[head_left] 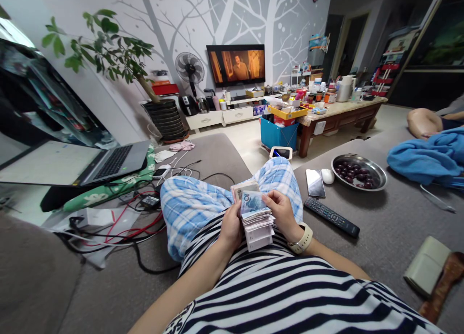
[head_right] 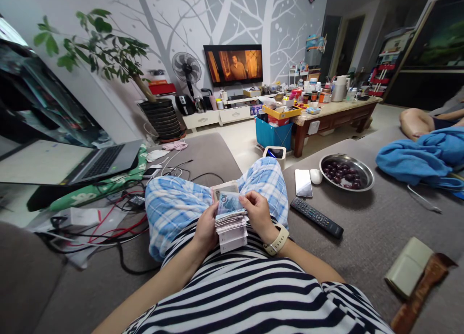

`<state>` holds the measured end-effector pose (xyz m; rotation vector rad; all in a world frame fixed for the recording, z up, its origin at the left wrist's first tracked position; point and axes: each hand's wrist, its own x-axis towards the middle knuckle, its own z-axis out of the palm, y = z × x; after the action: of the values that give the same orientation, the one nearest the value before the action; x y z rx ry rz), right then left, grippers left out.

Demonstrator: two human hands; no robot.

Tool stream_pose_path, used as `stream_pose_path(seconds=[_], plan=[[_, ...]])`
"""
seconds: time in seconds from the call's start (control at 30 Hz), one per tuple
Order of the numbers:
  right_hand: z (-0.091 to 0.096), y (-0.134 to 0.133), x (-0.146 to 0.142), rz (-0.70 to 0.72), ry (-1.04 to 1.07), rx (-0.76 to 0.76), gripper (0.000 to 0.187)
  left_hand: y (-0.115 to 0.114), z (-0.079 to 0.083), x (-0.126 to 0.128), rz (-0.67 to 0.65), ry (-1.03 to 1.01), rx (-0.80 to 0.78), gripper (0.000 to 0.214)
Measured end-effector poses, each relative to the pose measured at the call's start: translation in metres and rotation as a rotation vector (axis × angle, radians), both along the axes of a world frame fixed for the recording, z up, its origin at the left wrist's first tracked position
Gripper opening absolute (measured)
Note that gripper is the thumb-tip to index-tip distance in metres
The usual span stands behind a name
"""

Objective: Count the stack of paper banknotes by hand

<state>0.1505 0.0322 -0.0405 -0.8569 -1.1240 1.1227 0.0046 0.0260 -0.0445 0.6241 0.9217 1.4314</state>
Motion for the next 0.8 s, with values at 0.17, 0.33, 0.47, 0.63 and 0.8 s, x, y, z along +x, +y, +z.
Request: stream_pose_path(seconds=[0.17,0.33,0.47,0.63,0.8], plan=[[-0.002,0.000,0.000,0.043,0.041,0.027,0.033,-0.003,0.009,0.002,0.021,0.053,0.001,0.029],[0.000,0.000,-0.001,0.060,0.069,0.044,0.026,-0.007,0.017,0.004,0.018,0.096,0.017,0.024],[0.004,-0.002,0.000,0.027,0.022,0.055,0.029,-0.006,0.016,0.003,0.022,0.120,0.030,0.025],[0.008,-0.003,0.001,0.007,-0.011,0.067,0.031,-0.003,0.012,0.002,0.003,0.082,0.018,0.030],[0.007,-0.003,0.001,0.013,-0.010,0.057,0.031,-0.004,0.014,0.003,0.001,0.077,0.032,0.032]])
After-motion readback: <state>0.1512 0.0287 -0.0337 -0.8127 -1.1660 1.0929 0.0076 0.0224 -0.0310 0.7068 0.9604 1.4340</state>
